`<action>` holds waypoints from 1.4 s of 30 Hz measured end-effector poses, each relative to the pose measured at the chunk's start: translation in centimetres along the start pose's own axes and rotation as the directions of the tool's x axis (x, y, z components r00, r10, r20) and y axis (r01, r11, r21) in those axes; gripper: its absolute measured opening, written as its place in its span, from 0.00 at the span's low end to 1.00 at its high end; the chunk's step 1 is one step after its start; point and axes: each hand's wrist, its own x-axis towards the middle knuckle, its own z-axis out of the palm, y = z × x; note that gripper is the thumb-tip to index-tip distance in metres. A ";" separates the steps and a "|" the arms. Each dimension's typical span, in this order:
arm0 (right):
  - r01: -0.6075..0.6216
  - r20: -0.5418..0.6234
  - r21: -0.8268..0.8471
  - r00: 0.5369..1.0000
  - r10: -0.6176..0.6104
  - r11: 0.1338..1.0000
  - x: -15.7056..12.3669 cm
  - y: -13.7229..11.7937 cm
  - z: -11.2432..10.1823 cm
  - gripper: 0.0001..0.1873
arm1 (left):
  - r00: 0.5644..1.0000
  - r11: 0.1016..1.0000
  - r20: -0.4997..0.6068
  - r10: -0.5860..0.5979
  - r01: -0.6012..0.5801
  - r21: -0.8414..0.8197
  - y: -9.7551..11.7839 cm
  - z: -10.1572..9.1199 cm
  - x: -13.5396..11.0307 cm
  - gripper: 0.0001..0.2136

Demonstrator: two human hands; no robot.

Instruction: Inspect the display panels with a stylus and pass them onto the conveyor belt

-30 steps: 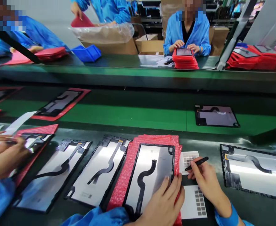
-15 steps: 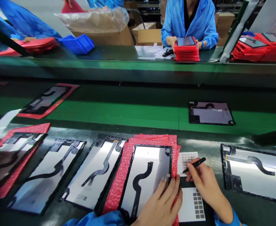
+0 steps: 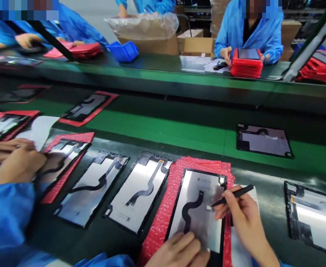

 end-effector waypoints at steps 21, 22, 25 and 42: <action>-0.079 0.028 -0.223 0.996 0.088 0.972 2.9 1.4 8.2 0.25 | 0.921 0.923 0.088 -0.379 0.383 -0.036 -5.9 -1.7 -4.1 0.22; -0.079 0.029 -0.227 0.996 0.088 0.971 2.9 1.4 8.2 0.24 | 0.919 0.921 0.096 -0.383 0.388 -0.037 -5.9 -1.7 -4.1 0.22; -0.076 0.042 -0.249 0.995 0.089 0.965 3.0 1.4 8.2 0.24 | 0.915 0.919 0.112 -0.388 0.394 -0.030 -6.0 -1.7 -3.9 0.22; -0.073 0.033 -0.128 0.996 0.078 0.989 2.7 1.6 7.6 0.27 | 0.682 0.659 0.316 -0.660 0.727 -0.193 -8.2 -4.2 -3.5 0.14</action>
